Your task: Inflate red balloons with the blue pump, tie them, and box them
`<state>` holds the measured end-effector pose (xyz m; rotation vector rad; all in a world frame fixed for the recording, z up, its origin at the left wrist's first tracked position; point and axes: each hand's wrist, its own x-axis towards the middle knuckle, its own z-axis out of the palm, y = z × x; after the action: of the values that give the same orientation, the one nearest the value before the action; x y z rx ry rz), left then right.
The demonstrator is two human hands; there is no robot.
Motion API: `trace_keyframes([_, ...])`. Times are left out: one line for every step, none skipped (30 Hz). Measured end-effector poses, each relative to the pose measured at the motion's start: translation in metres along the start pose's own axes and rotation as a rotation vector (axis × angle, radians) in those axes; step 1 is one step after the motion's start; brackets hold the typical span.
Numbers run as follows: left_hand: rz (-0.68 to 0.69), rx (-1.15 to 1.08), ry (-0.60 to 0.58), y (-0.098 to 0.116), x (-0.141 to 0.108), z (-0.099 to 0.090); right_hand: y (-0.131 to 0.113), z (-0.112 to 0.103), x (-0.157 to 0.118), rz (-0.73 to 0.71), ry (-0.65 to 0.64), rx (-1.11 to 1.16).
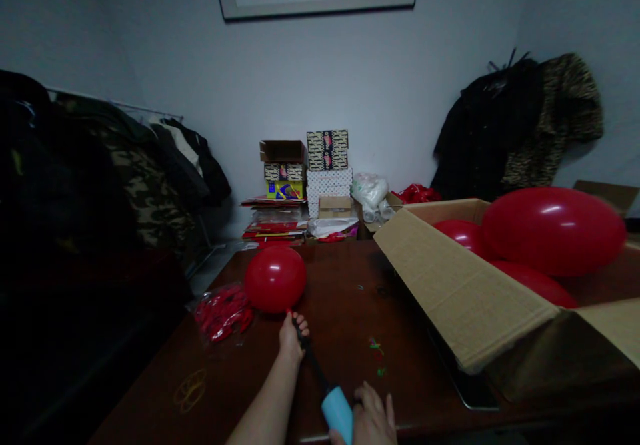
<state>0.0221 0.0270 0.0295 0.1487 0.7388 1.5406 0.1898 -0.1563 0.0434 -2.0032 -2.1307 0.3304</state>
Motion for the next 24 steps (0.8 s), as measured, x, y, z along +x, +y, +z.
trace_keyframes([0.002,-0.005,-0.003,0.0,0.0,0.0,-0.004,-0.004,0.004,-0.008,-0.011,0.019])
trace_keyframes([0.003,-0.008,-0.006,0.0,-0.001,0.001,-0.009,-0.009,0.008,-0.015,-0.024,0.039])
trace_keyframes([0.0,-0.009,-0.01,-0.001,-0.001,0.001,-0.014,-0.012,0.013,-0.021,-0.037,0.059])
trace_keyframes([-0.007,-0.006,-0.017,-0.002,-0.002,0.001,-0.02,-0.016,0.018,-0.023,-0.045,0.078])
trace_keyframes([-0.015,0.001,-0.026,-0.004,-0.002,0.001,-0.026,-0.018,0.023,-0.019,-0.042,0.095])
trace_keyframes([-0.023,0.01,-0.035,-0.006,-0.003,0.001,-0.032,-0.02,0.028,-0.01,-0.024,0.107])
trace_keyframes([-0.034,0.022,-0.044,-0.007,-0.003,0.001,-0.038,-0.022,0.034,0.003,0.0,0.116])
trace_keyframes([-0.048,0.038,-0.051,-0.008,-0.003,0.002,-0.043,-0.022,0.039,0.014,0.021,0.122])
trace_keyframes([-0.063,0.056,-0.055,-0.009,-0.004,0.001,-0.047,-0.022,0.045,0.025,0.042,0.127])
trace_keyframes([-0.075,0.075,-0.057,-0.01,-0.004,0.001,-0.05,-0.021,0.05,0.031,0.063,0.13])
trace_keyframes([-0.082,0.095,-0.059,-0.01,-0.004,0.0,-0.052,-0.019,0.054,0.032,0.079,0.133])
trace_keyframes([-0.085,0.116,-0.063,-0.01,-0.004,-0.001,-0.054,-0.017,0.057,0.03,0.09,0.136])
trace_keyframes([-0.081,0.137,-0.069,-0.01,-0.005,-0.002,-0.055,-0.014,0.06,0.027,0.099,0.137])
trace_keyframes([-0.07,0.16,-0.071,-0.01,-0.005,-0.004,-0.055,-0.011,0.061,0.024,0.103,0.135])
trace_keyframes([-0.055,0.185,-0.07,-0.01,-0.005,-0.006,-0.055,-0.008,0.061,0.022,0.102,0.132])
trace_keyframes([-0.039,0.21,-0.064,-0.01,-0.005,-0.008,-0.056,-0.005,0.061,0.022,0.099,0.126])
trace_keyframes([-0.024,0.233,-0.051,-0.01,-0.005,-0.009,-0.056,-0.003,0.06,0.025,0.096,0.117])
trace_keyframes([-0.009,0.251,-0.034,-0.011,-0.004,-0.011,-0.056,-0.001,0.058,0.026,0.094,0.106])
trace_keyframes([0.007,0.263,-0.018,-0.012,-0.004,-0.012,-0.056,0.001,0.056,0.024,0.093,0.094])
trace_keyframes([0.021,0.267,-0.006,-0.012,-0.004,-0.012,-0.055,0.002,0.053,0.021,0.093,0.082])
trace_keyframes([0.032,0.267,0.003,-0.013,-0.003,-0.012,-0.052,0.004,0.05,0.015,0.09,0.069])
trace_keyframes([0.038,0.265,0.009,-0.013,-0.003,-0.012,-0.048,0.006,0.046,0.004,0.081,0.058])
trace_keyframes([0.041,0.262,0.012,-0.013,-0.003,-0.012,-0.041,0.008,0.041,-0.012,0.065,0.05])
trace_keyframes([0.041,0.259,0.013,-0.013,-0.003,-0.012,-0.033,0.012,0.035,-0.028,0.049,0.044])
